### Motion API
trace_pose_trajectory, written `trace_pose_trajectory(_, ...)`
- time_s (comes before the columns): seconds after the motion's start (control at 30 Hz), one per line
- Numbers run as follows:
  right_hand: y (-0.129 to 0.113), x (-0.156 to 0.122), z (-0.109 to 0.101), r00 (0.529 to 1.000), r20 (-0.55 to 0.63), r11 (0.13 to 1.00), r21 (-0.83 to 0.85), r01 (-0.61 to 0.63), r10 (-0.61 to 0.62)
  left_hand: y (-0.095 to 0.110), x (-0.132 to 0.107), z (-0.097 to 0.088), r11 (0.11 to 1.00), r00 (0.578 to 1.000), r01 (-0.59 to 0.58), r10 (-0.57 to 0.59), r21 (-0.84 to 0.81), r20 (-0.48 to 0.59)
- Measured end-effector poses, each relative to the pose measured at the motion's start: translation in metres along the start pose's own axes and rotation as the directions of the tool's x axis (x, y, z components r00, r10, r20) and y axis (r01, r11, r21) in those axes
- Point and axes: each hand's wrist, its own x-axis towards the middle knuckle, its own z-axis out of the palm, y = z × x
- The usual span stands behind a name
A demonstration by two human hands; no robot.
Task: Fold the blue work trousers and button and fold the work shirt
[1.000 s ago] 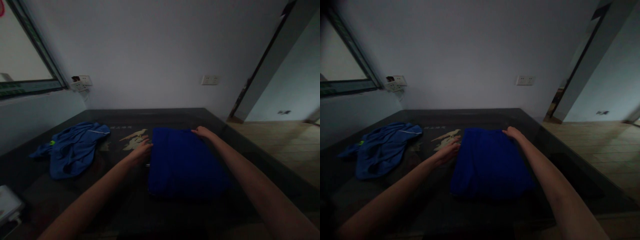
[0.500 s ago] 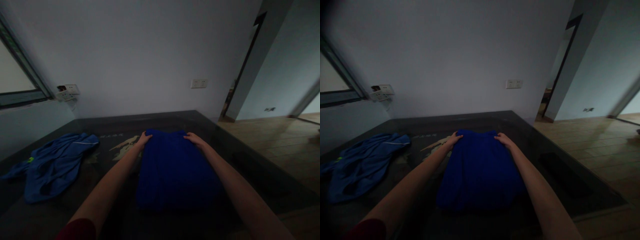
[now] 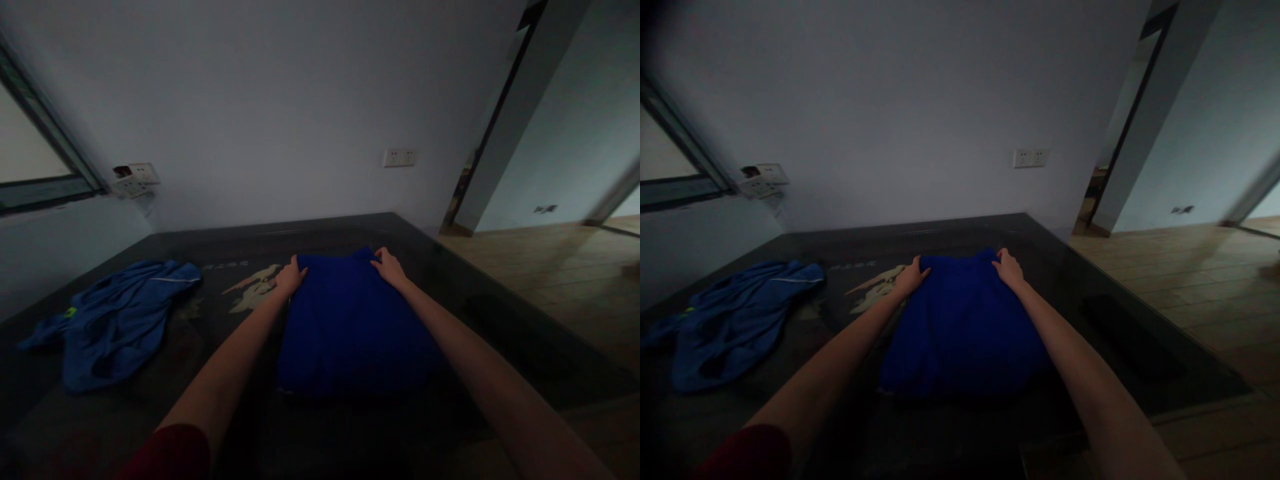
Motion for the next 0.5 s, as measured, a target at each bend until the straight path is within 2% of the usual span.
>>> trace_pose_trajectory(0.1, 0.004, -0.011, 0.010, 0.999, 0.036, 0.998, -0.060, -0.026, 0.028, 0.000, -0.008, 0.002, 0.993, 0.996, -0.067, 0.071, 0.093, -0.050)
trace_pose_trajectory(0.2, 0.007, -0.013, 0.012, 0.998, 0.068, 0.997, -0.077, 0.006, -0.001, 0.001, -0.006, 0.002, 0.984, 0.988, -0.121, 0.132, 0.130, -0.079)
trace_pose_trajectory(0.27, 0.009, -0.010, 0.008, 0.995, 0.088, 0.997, -0.066, 0.048, -0.042, -0.001, 0.001, -0.001, 0.987, 0.990, -0.093, 0.105, 0.128, -0.092)
trace_pose_trajectory(0.37, 0.011, -0.006, 0.003, 0.989, 0.107, 0.993, -0.040, 0.109, -0.104, -0.008, 0.016, -0.005, 0.995, 0.997, 0.004, 0.004, 0.101, -0.077)
trace_pose_trajectory(0.5, 0.015, -0.006, 0.004, 0.980, 0.115, 0.986, -0.009, 0.166, -0.164, -0.019, 0.026, -0.011, 0.996, 0.997, 0.045, -0.049, 0.073, 0.059)
